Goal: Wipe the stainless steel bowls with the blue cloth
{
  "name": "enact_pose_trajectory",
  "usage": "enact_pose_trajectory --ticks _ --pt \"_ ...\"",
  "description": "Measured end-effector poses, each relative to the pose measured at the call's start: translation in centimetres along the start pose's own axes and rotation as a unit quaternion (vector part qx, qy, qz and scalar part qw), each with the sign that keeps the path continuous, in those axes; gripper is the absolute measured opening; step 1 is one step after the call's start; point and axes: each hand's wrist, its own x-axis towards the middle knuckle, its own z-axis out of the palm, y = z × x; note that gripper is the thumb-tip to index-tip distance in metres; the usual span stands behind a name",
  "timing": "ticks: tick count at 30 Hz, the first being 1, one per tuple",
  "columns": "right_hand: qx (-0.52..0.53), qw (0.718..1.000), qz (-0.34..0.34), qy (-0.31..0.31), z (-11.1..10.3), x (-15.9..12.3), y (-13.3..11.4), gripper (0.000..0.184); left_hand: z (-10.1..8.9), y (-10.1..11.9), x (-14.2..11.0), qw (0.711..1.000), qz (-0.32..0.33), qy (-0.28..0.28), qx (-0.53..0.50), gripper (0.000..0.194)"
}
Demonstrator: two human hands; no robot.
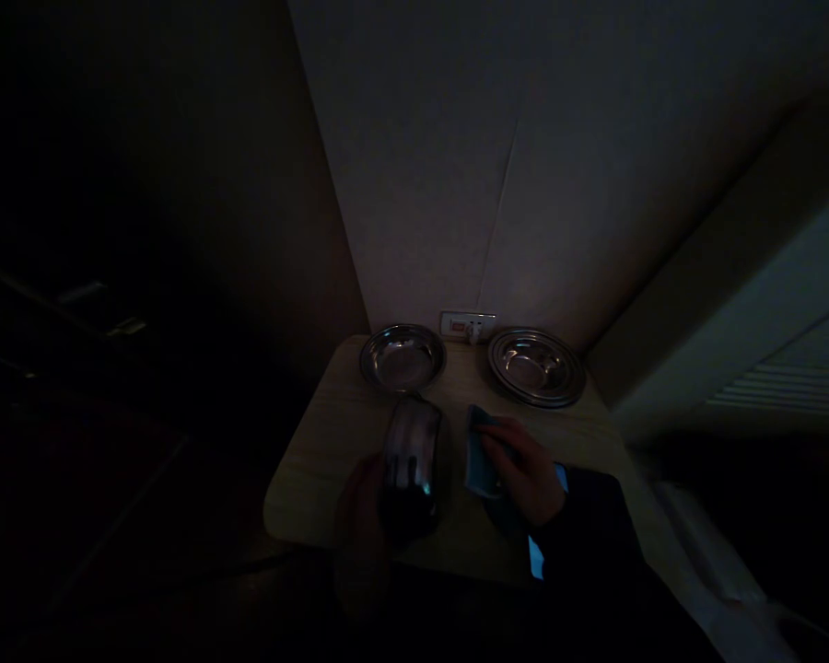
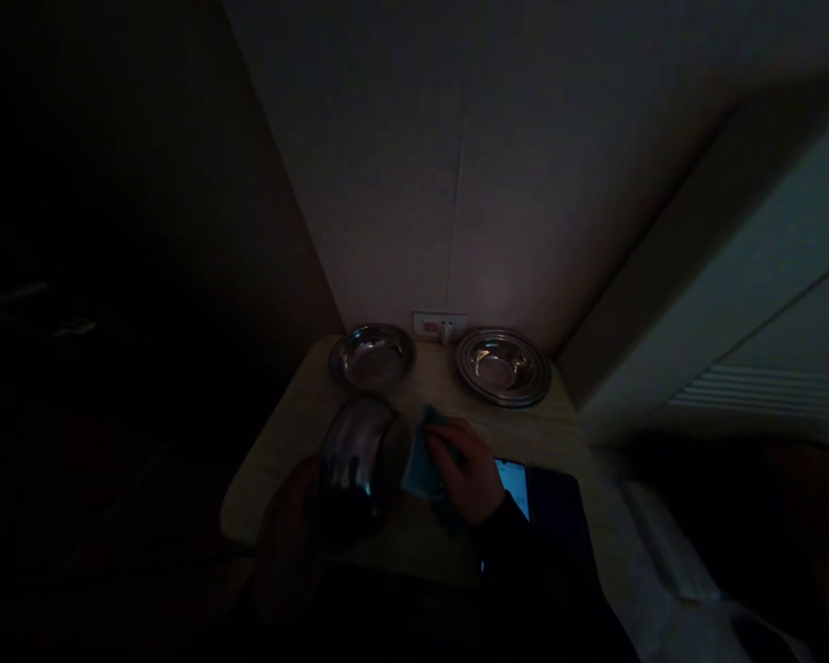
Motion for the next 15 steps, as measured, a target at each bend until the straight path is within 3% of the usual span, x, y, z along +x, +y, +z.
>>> enact_pose_trajectory --ticks 2,5,15 --pt "0.000 1.000 -0.006 -0.010 0.4 -0.4 -0.3 0.019 0.0 0.4 0.1 1.000 0.011 -0.014 0.011 0.032" --pt "-0.010 0.999 -0.020 -0.023 1.0 -1.0 -1.0 0.020 0.1 0.7 0.2 1.000 0.002 0.015 0.010 0.036" --pt "-0.082 0.992 -0.098 -0.005 2.3 -2.9 -3.6 0.024 0.5 0.1 0.2 0.999 -0.026 0.015 -0.028 0.045"
